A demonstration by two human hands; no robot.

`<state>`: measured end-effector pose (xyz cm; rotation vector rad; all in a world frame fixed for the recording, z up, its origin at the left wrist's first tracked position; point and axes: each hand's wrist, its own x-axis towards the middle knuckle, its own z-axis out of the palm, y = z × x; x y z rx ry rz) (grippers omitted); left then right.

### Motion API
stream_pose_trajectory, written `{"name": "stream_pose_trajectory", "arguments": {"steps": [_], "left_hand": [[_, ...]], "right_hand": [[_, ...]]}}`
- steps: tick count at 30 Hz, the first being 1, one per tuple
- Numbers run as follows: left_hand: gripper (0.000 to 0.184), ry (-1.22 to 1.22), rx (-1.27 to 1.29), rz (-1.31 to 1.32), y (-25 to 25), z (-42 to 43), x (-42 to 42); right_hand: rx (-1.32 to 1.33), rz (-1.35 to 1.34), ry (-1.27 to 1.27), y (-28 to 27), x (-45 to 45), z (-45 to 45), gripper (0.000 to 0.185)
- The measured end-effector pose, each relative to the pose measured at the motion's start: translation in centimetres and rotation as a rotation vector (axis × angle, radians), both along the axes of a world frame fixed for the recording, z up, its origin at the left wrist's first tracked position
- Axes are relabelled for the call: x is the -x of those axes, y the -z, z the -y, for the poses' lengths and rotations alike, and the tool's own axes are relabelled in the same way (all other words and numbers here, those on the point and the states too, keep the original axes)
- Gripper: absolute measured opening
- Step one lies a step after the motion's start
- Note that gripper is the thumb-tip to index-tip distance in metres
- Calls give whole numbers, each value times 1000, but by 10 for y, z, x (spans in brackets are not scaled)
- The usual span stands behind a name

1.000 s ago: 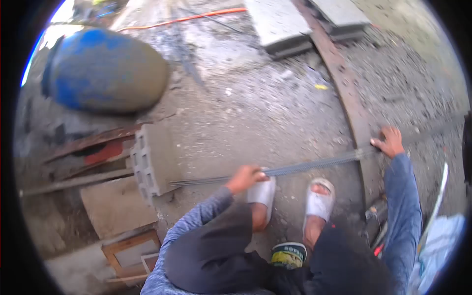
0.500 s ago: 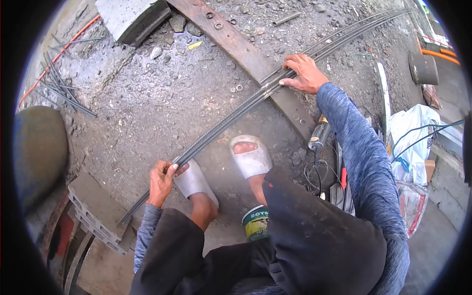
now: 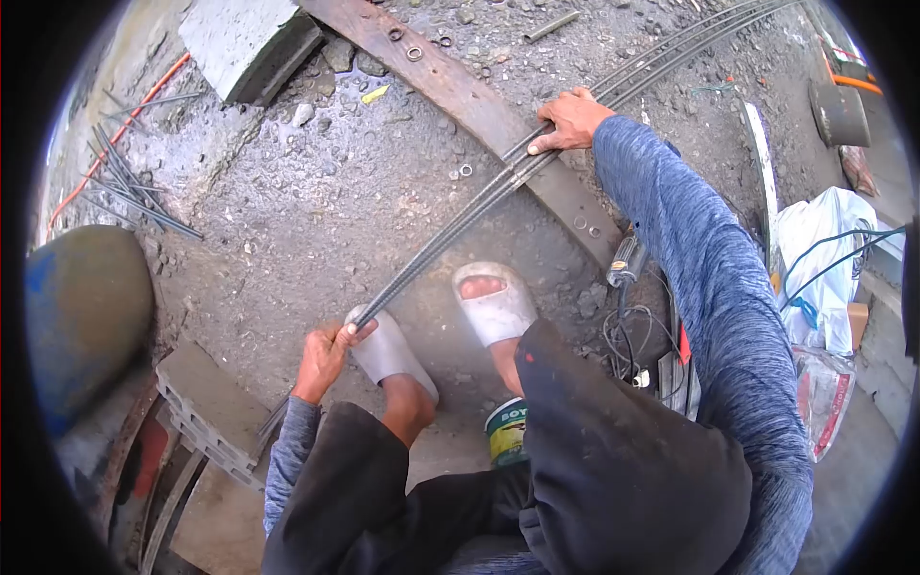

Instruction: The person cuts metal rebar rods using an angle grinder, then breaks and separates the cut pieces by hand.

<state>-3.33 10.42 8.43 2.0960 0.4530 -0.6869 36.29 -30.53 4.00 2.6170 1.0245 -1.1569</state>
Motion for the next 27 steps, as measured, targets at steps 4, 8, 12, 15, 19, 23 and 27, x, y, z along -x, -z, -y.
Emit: {"name": "stream_pose_trajectory", "arguments": {"steps": [4,8,12,15,19,23,27], "left_hand": [[50,22,-114,-122,-84,12,-35],[45,171,-417,4,-198,39,-112],[42,525,-791,296,-271,96,-186],[42,438,-730,278,-258,83,-178],[45,253,-527,121,-167,22,-108],[46,94,-293,-13,-79,9,-35],[42,87,-276,4,-44,17,-10]], "right_hand": [[32,-48,32,4,-6,-2,82],[-32,-27,58,13,-7,1,85],[-57,-17,77,15,-8,3,88],[-108,4,100,19,-4,7,85],[-190,59,146,31,1,16,85],[-209,86,141,35,0,18,85],[-182,54,138,40,-4,18,85]]}}
